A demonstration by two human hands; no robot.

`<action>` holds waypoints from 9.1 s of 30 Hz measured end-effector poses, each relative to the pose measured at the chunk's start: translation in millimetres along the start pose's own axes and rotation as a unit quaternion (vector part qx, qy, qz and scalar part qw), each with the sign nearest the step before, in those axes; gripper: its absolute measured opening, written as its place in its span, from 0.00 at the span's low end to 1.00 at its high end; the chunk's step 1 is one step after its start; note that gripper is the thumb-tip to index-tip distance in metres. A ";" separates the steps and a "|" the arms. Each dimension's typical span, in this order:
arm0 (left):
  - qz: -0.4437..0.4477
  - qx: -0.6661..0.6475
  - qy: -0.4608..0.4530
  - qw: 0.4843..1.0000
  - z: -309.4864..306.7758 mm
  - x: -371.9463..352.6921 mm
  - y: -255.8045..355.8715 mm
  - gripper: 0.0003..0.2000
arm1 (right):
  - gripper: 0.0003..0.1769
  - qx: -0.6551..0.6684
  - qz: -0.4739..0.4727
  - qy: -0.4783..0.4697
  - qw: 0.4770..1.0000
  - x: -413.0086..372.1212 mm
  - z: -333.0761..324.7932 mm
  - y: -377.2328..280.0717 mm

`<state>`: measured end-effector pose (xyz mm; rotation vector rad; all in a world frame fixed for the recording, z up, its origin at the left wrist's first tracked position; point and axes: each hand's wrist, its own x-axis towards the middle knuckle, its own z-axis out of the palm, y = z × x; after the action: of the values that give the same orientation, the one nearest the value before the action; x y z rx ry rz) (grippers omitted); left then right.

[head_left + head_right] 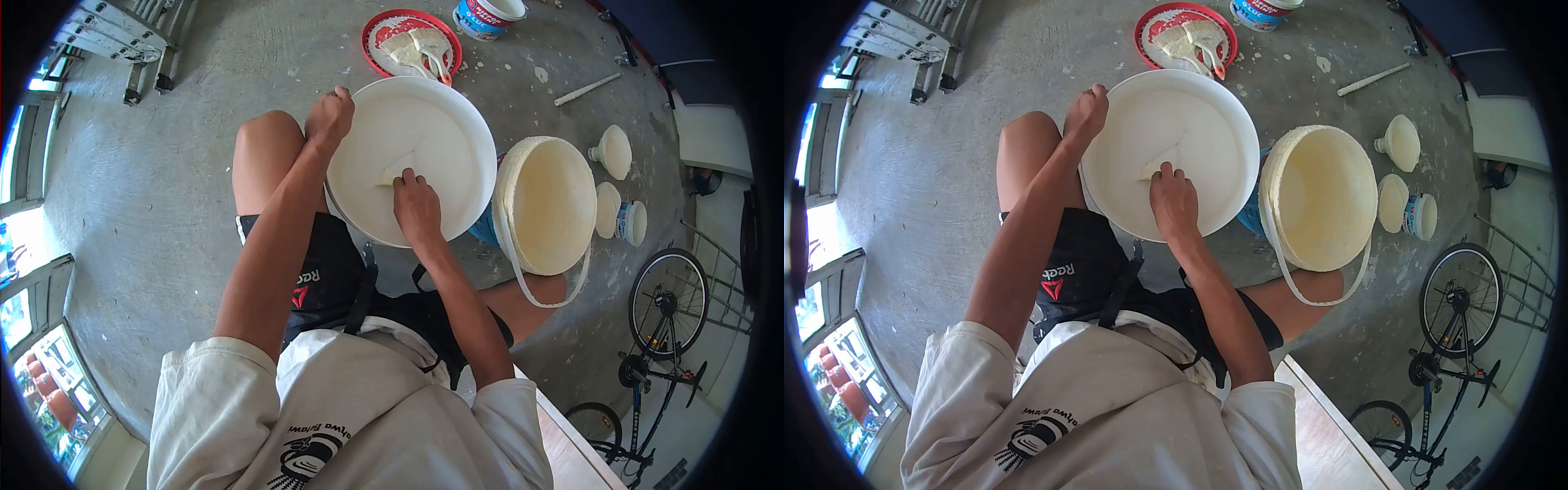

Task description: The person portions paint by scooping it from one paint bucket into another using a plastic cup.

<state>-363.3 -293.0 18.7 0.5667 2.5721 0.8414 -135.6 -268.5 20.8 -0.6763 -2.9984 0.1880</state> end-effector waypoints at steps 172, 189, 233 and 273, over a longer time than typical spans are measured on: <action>0.198 0.205 0.085 0.955 15.8 10.2 -27.0 0.06 | 0.10 0.063 0.336 0.124 0.932 -101.2 -151.7 280.4; 0.111 -0.179 -0.009 0.977 15.3 7.5 -42.8 0.22 | 0.06 -0.008 0.198 0.051 0.979 -108.4 -120.9 267.6; 0.447 0.000 -0.212 0.869 166.2 -17.7 290.8 0.15 | 0.07 -0.169 -0.088 0.243 0.951 -129.0 -133.5 320.3; 0.417 -0.046 -0.231 0.878 180.5 -10.5 285.4 0.17 | 0.08 -0.206 -0.020 0.224 0.952 -99.2 -84.1 284.9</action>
<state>-197.8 -1.7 62.9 1.6743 1.7904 0.9096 81.9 -47.1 63.0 -0.5843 -2.6137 -0.5356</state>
